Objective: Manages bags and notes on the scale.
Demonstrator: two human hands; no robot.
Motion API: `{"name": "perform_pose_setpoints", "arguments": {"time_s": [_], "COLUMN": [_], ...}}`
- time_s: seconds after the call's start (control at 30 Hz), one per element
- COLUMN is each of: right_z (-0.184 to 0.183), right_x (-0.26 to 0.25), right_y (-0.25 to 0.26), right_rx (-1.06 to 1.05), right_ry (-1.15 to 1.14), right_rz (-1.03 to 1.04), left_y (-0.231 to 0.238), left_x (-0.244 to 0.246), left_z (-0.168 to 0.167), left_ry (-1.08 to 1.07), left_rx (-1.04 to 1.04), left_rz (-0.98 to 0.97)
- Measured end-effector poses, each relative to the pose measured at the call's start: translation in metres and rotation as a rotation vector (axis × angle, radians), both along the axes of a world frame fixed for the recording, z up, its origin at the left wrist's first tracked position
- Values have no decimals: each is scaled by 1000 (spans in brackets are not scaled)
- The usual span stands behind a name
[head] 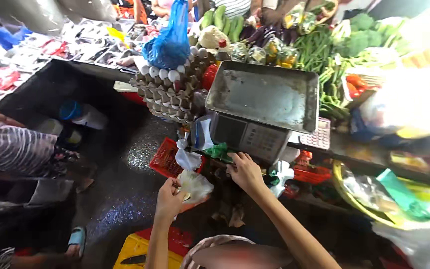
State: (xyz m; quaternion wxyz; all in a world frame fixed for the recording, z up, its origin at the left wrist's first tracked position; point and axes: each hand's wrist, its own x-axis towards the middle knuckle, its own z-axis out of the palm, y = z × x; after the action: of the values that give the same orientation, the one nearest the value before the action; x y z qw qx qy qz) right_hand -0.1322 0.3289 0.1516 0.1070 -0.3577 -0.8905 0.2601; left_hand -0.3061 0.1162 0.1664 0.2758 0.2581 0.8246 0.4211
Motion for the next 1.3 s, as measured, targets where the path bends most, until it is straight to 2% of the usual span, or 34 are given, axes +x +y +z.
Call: {"name": "perform_pose_setpoints", "arguments": {"time_s": [0.07, 0.13, 0.2, 0.23, 0.33, 0.43, 0.5, 0.63, 0.7, 0.8, 0.87, 0.97, 1.03, 1.13, 1.2, 1.3], "right_z": [1, 9, 22, 29, 44, 49, 39, 30, 36, 39, 35, 23, 17, 12, 12, 20], "right_x": [-14, -36, -69, -89, -154, -195, -207, -218, -212, -186, -171, -153, -145, -124, -99, -58], "right_y": [8, 16, 26, 30, 41, 47, 51, 50, 44, 31, 24, 16, 6, -9, -12, -8], "right_rx": [75, 147, 171, 161, 100, -54, -54, -58, -79, -88, -106, -232, -241, -212, -316, -326], "right_ry": [167, 224, 121, 34, -210, -434, -416, -407, -439, -343, -332, -390, -338, -253, -249, -30], "right_rz": [17, 41, 120, 162, 155, 44, -19, -112, -123, -102, -101, -106, -138, -176, -175, -211], "left_y": [10, 15, 22, 27, 47, 72, 80, 67, 57, 58, 61, 58, 52, 36, 28, 26], "left_x": [-12, -30, -52, -58, -65, -71, -80, -106, -125, -144, -150, -156, -163, -174, -179, -178], "left_z": [28, 36, 33, 35, 46, 34, 23, 32, 44, 58, 62, 67, 62, 46, 39, 33], "left_ry": [-354, -750, -1020, -1032, -778, -609, -625, -697, -694, -593, -376, 28, 108, 178, 219, 215], "left_rx": [135, 473, 718, 723, 443, 168, 127, 162, 182, 166, 59, -258, -418, -509, -492, -335], "left_rz": [-68, -208, -431, -483, -344, -211, -170, -65, -105, -284, -395, -465, -457, -308, -231, -260]}}
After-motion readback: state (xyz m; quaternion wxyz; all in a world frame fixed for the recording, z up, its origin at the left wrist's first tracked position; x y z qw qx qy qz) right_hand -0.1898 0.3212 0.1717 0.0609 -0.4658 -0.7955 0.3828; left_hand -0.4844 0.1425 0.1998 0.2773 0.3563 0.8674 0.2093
